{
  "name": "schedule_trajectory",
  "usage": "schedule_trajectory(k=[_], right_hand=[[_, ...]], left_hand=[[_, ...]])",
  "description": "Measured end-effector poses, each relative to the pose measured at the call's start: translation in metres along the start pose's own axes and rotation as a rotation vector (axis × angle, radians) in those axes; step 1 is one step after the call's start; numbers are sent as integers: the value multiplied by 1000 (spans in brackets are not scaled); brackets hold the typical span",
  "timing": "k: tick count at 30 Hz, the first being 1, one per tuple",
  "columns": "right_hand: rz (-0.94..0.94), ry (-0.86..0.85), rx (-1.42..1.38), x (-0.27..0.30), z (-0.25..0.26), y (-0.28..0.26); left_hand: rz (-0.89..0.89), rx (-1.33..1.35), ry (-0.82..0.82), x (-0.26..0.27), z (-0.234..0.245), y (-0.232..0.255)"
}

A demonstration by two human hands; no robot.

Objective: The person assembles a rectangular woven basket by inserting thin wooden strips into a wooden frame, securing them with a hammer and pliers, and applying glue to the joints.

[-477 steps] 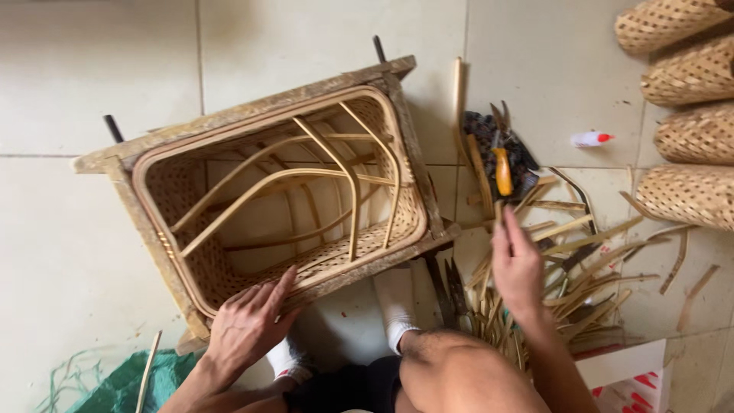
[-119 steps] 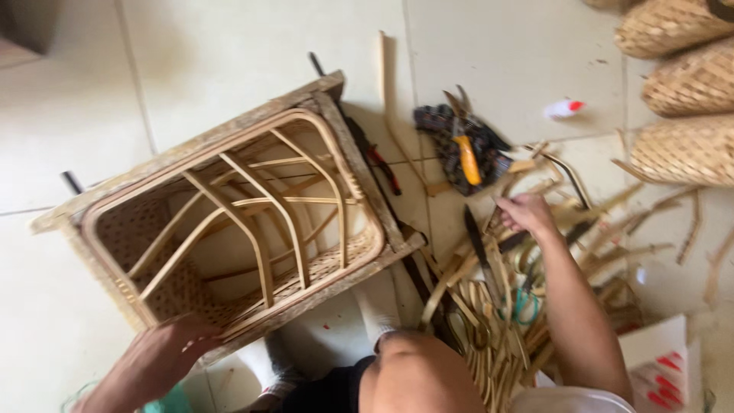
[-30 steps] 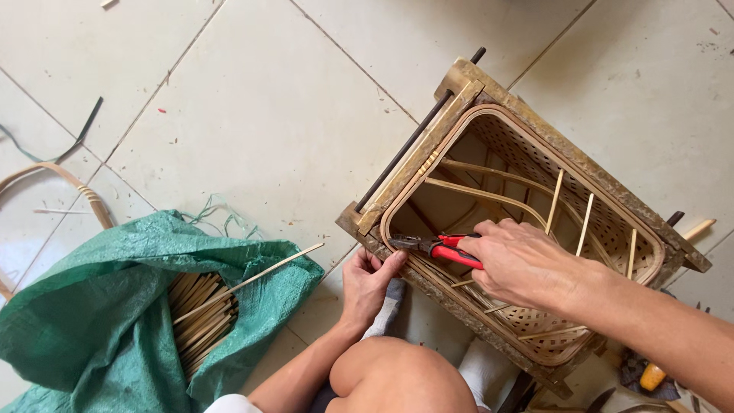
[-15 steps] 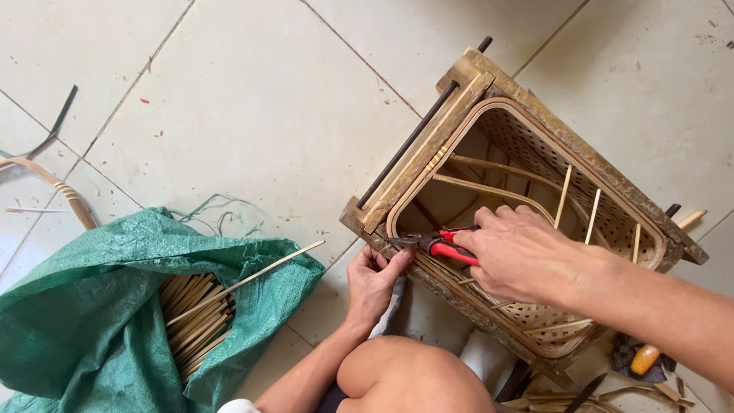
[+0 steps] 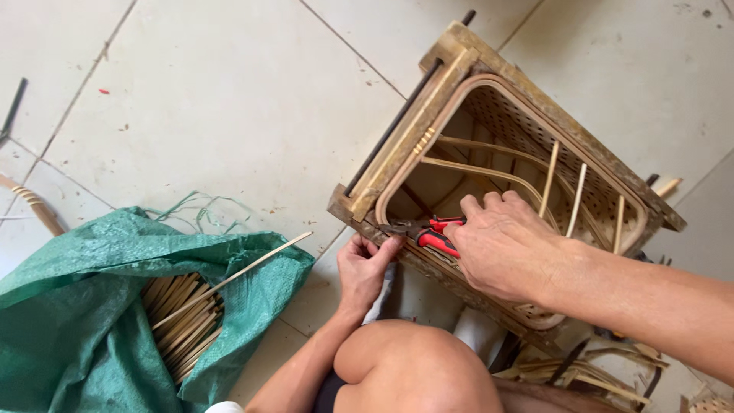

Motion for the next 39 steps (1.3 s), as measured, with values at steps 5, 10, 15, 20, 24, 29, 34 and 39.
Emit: schedule_trajectory(k=[5, 10, 15, 20, 24, 29, 34, 39], right_hand=[[58, 659, -5, 36, -41, 28], [-303, 649, -811, 92, -185, 92], [-661, 1005, -809, 97, -362, 105], [-911, 619, -1578, 27, -534, 73], [-964, 411, -1564, -35, -600, 39], [-972, 602, -1190, -82, -613, 39], [-923, 820, -1051, -74, -580, 31], [-977, 952, -985, -41, -539, 30]], left_hand=[[23, -408, -117, 6, 15, 41], [-1033, -1231, -462, 24, 20, 127], [-1127, -1533, -979, -28, -17, 132], [-1094, -1483, -941, -21, -21, 105], [-1092, -1419, -877, 3, -21, 85], [-943, -1355, -855, 23, -34, 95], [-985, -1271, -469, 0, -38, 133], [-1040, -1328, -358, -59, -81, 164]])
Point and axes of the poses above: each hand's wrist, its own x-axis away from the middle knuckle, its own z-axis out of the back of the hand, y = z × x, the point moved 3 cm from there along -x, towards the middle knuckle, and after that the axes turned 11 degrees about -y, right-handed, at the moved point
